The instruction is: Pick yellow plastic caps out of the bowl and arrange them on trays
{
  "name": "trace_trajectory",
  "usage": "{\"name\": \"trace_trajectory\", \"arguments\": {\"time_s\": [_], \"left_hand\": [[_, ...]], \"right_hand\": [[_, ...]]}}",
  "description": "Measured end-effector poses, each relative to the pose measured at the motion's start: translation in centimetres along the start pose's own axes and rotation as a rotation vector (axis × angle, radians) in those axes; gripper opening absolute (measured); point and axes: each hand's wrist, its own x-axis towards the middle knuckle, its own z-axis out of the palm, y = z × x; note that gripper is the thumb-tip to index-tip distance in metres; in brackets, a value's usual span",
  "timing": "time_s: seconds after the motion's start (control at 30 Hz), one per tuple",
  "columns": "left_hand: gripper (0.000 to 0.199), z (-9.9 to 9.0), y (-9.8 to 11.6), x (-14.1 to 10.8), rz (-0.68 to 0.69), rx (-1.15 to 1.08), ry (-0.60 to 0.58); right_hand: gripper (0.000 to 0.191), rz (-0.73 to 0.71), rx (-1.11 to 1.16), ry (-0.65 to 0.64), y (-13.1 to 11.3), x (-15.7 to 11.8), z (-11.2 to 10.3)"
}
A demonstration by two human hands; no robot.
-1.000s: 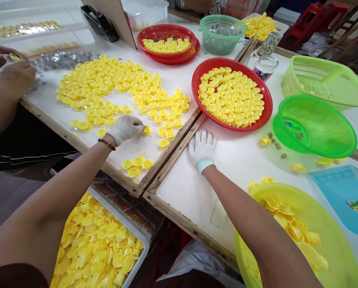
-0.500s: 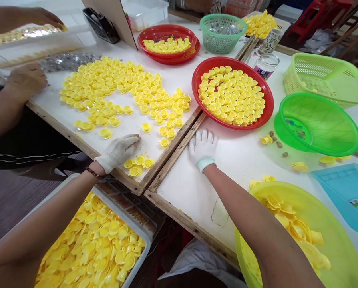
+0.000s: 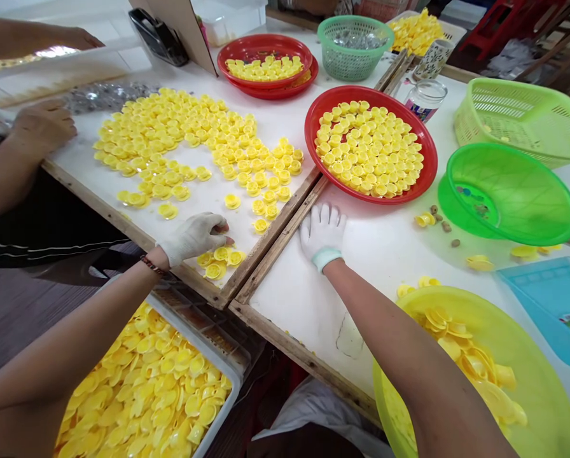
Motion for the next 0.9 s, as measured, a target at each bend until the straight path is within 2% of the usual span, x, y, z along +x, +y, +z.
{"name": "trace_trajectory", "arguments": {"time_s": [0.17,0.23,0.4,0.5,0.7,0.8,0.9], "left_hand": [[0.015,0.1,0.9,0.2,0.077,0.078,-0.033],[0.017,0.3,1.3,0.2,0.104,0.123,-0.010],[0.014,0.7,2.0,0.2,0.073,0.218,0.024],[0.013,-0.2,1.7,0.6,0.004,0.126,0.040],[0.021,-3.8,1.2,3.6,-0.121,-0.125,0.279],[0.022,-4.4,1.3,5.6,-0.167,-0.215,0.288],[0.022,-4.1,1.3,6.7,-0.193,-0.262,0.282]], "right_hand": [[0.058,-0.001,0.007,-0.001,0.0,0.0,0.0],[0.058,-0.003,0.010,0.002,0.0,0.0,0.0],[0.058,0.001,0.024,0.010,0.0,0.0,0.0],[0.058,0.009,0.039,0.015,0.0,0.0,0.2],[0.057,0.002,0.047,0.022,0.1,0.0,0.3],[0.058,0.007,0.042,0.016,0.1,0.1,0.2],[0.057,0.000,0.041,0.019,0.1,0.1,0.1]]}}
